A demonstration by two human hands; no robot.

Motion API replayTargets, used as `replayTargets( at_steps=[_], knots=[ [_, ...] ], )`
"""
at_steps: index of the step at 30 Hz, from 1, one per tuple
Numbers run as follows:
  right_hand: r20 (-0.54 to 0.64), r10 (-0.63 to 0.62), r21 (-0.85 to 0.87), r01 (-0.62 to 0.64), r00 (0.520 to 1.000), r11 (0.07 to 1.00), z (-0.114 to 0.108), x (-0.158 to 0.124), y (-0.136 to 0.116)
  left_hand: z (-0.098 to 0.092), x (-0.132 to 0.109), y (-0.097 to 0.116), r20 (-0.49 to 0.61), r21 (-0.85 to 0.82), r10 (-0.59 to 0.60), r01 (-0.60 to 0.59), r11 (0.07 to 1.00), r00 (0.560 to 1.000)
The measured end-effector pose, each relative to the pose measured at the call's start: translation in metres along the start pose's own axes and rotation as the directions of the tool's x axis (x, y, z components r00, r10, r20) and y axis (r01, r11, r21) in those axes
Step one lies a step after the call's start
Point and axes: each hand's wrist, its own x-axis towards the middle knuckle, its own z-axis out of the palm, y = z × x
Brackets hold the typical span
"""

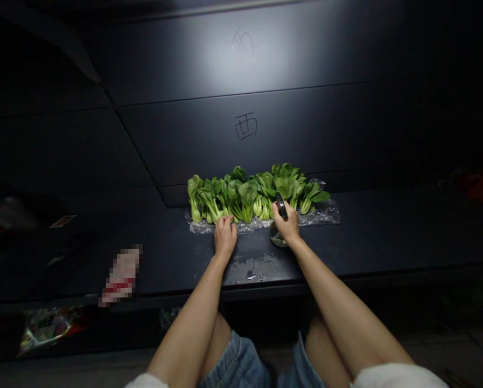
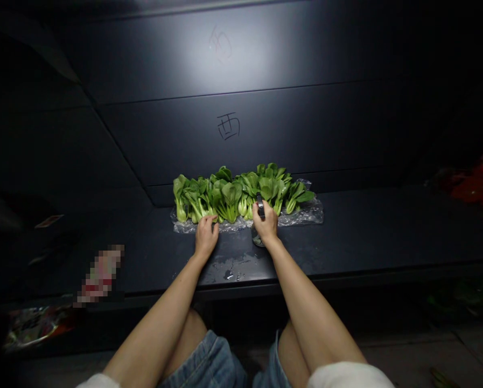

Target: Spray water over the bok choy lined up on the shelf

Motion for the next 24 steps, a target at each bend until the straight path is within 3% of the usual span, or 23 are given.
replayTargets(
  at_steps=[17,24],
  knots=[
    [-0.024,0.047,-0.035,-0.048,0.999,0.998,-0.015,0.003,0.007,0.0,0.0,0.0,0.0,-0.004,0.004,-0.004,1.0,1.0],
    [-0.049,0.046,0.076,-0.042,0.998,0.996,-0.015,0.006,0.009,-0.002,-0.001,0.0,0.011,0.011,0.001,-0.001,1.0,1.0]
  ],
)
